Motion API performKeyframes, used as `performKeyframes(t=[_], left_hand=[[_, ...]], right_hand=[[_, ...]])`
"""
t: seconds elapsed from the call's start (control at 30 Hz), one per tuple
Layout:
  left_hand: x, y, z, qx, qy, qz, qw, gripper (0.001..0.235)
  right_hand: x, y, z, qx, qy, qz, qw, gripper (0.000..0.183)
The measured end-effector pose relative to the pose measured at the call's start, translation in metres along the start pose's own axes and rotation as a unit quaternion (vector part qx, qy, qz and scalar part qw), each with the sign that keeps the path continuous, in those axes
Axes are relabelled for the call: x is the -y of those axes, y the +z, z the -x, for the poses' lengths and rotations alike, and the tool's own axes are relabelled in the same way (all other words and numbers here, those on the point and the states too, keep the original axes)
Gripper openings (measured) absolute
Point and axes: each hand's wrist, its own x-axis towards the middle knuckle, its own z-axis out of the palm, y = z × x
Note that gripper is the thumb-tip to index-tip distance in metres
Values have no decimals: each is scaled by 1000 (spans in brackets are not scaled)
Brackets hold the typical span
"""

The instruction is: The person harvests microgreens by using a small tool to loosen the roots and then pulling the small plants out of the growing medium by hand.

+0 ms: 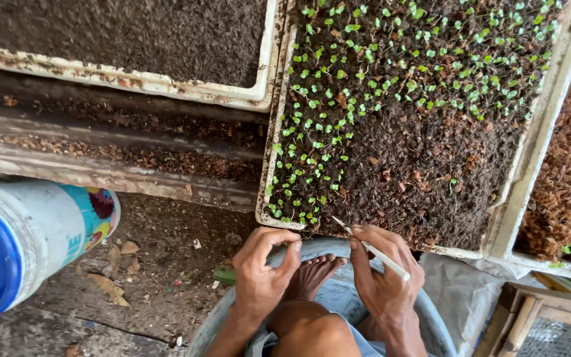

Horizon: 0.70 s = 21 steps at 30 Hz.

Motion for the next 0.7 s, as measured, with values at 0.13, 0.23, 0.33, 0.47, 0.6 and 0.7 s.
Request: performKeyframes(t=[0.13, 0.23, 0.33, 0.47, 0.6, 0.7], left_hand=[[-7, 1, -5, -28, -25, 5, 999, 4], [-6, -1, -9, -60, -13, 1, 998, 6], [-8, -1, -13, -62, -4, -29, 998, 4], [-8, 4, -15, -34, 4, -80, 996, 4], [-10, 10, -18, -24, 8, -146, 989, 6], [-9, 10, -20, -21, 14, -176, 984, 7]], right_hand=[[-3, 6, 0, 26, -23, 5, 999, 17], [-7, 12, 2, 44, -33, 35, 998, 19], [-3, 18, -2, 48, -39, 36, 997, 20], [6, 34, -11, 21, -36, 30, 999, 12], [1, 46, -4, 11, 25, 44, 999, 18], [4, 40, -2, 48, 47, 58, 996, 21]])
